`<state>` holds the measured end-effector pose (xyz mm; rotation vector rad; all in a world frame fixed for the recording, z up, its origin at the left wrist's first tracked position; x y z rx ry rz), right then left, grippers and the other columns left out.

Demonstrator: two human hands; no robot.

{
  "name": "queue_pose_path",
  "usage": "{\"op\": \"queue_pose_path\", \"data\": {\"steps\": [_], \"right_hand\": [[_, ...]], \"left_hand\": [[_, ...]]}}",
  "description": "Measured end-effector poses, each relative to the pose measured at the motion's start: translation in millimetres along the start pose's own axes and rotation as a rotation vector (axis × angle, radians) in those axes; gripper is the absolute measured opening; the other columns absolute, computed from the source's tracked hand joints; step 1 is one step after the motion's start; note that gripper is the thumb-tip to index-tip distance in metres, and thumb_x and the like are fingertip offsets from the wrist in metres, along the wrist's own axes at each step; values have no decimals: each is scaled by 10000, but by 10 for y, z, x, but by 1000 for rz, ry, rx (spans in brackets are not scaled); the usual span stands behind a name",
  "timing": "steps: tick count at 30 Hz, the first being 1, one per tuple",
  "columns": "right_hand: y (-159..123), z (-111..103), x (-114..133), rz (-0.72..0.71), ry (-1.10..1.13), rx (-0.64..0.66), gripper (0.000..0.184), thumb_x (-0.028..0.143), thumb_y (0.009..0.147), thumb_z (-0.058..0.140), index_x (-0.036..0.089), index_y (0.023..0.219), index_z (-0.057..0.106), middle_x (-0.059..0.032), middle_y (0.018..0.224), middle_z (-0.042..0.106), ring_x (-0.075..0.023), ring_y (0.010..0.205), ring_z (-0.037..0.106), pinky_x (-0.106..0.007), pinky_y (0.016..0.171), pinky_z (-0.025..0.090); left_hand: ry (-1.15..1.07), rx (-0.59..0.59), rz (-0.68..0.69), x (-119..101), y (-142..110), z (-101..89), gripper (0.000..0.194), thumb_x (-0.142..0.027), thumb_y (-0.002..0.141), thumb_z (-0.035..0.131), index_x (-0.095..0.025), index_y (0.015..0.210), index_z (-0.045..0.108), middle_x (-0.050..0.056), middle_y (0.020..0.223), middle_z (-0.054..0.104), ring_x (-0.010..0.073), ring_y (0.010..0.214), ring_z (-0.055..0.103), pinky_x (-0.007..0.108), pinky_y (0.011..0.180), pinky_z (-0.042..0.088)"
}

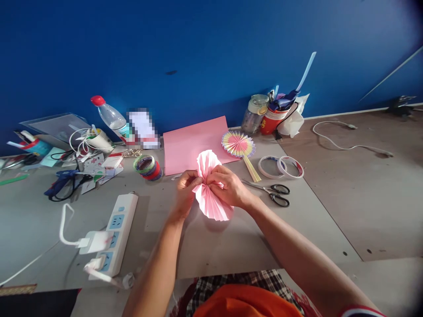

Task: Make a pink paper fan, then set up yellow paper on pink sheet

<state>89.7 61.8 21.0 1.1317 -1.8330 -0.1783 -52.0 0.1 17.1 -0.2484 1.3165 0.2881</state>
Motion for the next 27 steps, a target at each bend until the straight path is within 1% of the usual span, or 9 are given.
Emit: {"op": "queue_pose_path", "data": {"steps": [4, 7, 10, 14, 17, 19, 23, 25, 27], "right_hand": [[8, -23, -3, 10, -2, 6, 150, 89, 817, 528, 183, 770, 635, -46, 797, 560, -139, 732, 528, -280, 695, 446], [14, -40, -7, 19, 14, 21, 142, 81, 808, 539, 180, 759, 628, -43, 788, 553, -142, 737, 527, -280, 706, 441], [20, -51, -16, 35, 48, 30, 136, 76, 803, 549, 176, 744, 619, -41, 786, 555, -142, 744, 534, -279, 714, 442], [23, -59, -35, 41, 65, 54, 145, 66, 798, 549, 181, 746, 621, -37, 789, 570, -144, 760, 543, -278, 720, 442], [22, -73, -56, 54, 68, 56, 145, 73, 803, 546, 181, 756, 630, -39, 795, 574, -146, 759, 542, -281, 719, 442], [20, -83, -66, 57, 75, 54, 142, 80, 806, 542, 178, 761, 635, -41, 796, 571, -144, 749, 539, -282, 708, 440], [19, -96, -70, 50, 73, 58, 146, 78, 793, 540, 181, 748, 632, -34, 783, 564, -140, 735, 533, -281, 704, 440], [20, -98, -72, 46, 69, 62, 142, 80, 787, 546, 184, 741, 631, -30, 773, 563, -140, 733, 532, -281, 704, 441], [20, -99, -84, 47, 80, 65, 140, 83, 790, 547, 186, 741, 630, -30, 775, 566, -139, 735, 533, -280, 703, 443]], "left_hand": [[1, -38, 18, -15, -14, 29, 129, -248, 659, 688, -174, 721, 601, -33, 692, 582, 95, 653, 525, 227, 654, 422], [22, -31, 5, -17, -17, 47, 119, -232, 659, 673, -172, 732, 600, -31, 704, 585, 94, 655, 526, 228, 653, 425], [43, 20, -24, -11, -11, 45, 131, -218, 673, 662, -174, 786, 612, -19, 752, 605, 106, 697, 549, 240, 676, 439], [81, 141, -17, -15, -18, 20, 140, -224, 707, 655, -172, 833, 622, 7, 817, 641, 127, 750, 579, 253, 708, 456], [82, 230, -12, 0, -25, -11, 199, -249, 725, 685, -180, 900, 621, 20, 879, 649, 134, 793, 590, 249, 714, 459], [49, 257, -10, 20, -19, -34, 241, -271, 724, 712, -188, 931, 620, 15, 883, 642, 126, 797, 585, 239, 708, 456], [30, 260, 20, 45, 3, -59, 219, -323, 739, 714, -184, 892, 643, 19, 867, 634, 129, 803, 576, 254, 735, 460], [51, 241, 48, 43, 4, -55, 198, -324, 743, 710, -183, 867, 649, 19, 852, 630, 132, 794, 575, 263, 741, 463], [83, 211, 89, 36, -4, -43, 168, -313, 748, 704, -184, 836, 645, 10, 812, 616, 123, 754, 566, 257, 712, 460]]}}
Point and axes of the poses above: each hand's wrist, its own y-axis towards the middle knuckle, its own z-axis out of the palm, x = y × z, the point moved 2 cm from there along y, towards the middle knuckle
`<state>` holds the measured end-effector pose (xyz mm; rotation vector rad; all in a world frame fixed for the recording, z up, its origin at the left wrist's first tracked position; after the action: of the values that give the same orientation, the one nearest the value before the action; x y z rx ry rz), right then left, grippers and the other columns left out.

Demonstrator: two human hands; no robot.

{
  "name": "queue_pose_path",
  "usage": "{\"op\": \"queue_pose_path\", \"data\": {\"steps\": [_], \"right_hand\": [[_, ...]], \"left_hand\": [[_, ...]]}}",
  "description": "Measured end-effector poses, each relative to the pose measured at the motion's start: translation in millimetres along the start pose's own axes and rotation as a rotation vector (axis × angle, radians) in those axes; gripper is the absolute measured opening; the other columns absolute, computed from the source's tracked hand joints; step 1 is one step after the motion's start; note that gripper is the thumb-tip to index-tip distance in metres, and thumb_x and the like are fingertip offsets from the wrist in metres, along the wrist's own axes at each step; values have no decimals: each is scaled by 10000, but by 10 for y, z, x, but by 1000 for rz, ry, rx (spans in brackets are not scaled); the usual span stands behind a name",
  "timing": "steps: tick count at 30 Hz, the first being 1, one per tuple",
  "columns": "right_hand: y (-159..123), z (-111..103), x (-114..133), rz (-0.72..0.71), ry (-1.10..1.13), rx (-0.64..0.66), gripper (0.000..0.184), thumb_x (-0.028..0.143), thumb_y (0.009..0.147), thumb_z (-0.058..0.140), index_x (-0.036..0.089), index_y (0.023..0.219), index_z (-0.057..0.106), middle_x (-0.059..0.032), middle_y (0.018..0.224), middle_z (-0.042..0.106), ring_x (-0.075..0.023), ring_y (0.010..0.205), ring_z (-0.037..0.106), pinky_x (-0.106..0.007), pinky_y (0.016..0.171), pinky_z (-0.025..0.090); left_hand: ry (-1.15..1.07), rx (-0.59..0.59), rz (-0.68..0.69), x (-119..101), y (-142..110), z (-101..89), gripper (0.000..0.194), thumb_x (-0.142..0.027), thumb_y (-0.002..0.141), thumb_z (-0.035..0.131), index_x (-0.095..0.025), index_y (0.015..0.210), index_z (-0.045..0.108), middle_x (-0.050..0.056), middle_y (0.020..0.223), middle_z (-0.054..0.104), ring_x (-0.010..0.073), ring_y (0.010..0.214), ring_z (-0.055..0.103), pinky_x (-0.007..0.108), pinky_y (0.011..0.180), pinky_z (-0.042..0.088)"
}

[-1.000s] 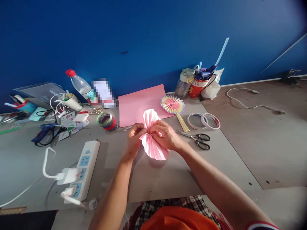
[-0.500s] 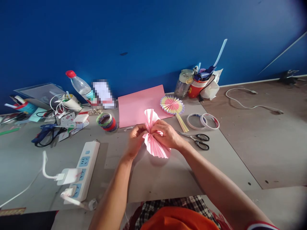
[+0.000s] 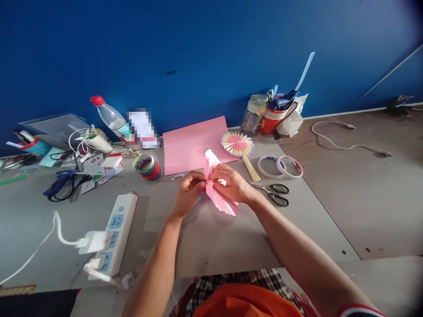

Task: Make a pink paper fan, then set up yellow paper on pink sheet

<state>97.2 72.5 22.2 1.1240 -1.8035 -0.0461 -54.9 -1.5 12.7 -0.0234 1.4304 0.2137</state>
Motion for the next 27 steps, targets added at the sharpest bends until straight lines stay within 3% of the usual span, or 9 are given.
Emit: {"op": "queue_pose_path", "data": {"steps": [4, 8, 13, 20, 27], "right_hand": [[-6, 0, -36, 6, 36, 15, 138, 81, 790, 551, 188, 747, 627, -31, 790, 572, -139, 750, 538, -279, 713, 447], [-12, 13, -42, 28, 65, 43, 145, 73, 784, 544, 186, 728, 615, -23, 782, 569, -137, 766, 540, -273, 719, 441], [-8, 16, -27, 45, 95, 77, 131, 82, 767, 566, 187, 700, 606, -16, 776, 578, -139, 771, 540, -273, 719, 434], [-6, 1, -47, 19, 62, 105, 115, 143, 806, 581, 186, 704, 612, -29, 774, 578, -148, 764, 524, -283, 704, 428], [7, 11, -8, 28, 29, 141, 171, 172, 805, 583, 181, 634, 577, -13, 710, 557, -143, 726, 502, -281, 698, 422]], "left_hand": [[70, -28, 43, -6, -13, 41, 147, -305, 757, 691, -176, 790, 627, -3, 763, 591, 101, 681, 539, 235, 650, 443], [28, -79, 8, 5, -12, 59, 231, -327, 733, 705, -182, 890, 617, -4, 764, 606, 105, 663, 553, 239, 631, 452], [49, -35, 1, -19, -22, 78, 185, -330, 747, 686, -172, 807, 609, -14, 710, 592, 96, 628, 534, 231, 607, 443], [25, -67, -69, -21, -44, 108, 250, -335, 721, 695, -178, 873, 574, -28, 701, 587, 95, 588, 544, 234, 590, 437], [167, -96, -34, 21, -58, 116, 140, -294, 767, 646, -173, 820, 599, -27, 668, 563, 89, 566, 489, 217, 537, 386]]}}
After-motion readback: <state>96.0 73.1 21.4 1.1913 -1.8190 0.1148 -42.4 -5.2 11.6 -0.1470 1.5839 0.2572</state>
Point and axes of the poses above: each hand's wrist, its own y-axis towards the middle knuckle, its own z-axis out of the palm, x = y × z, the point moved 2 cm from there along y, towards the middle knuckle
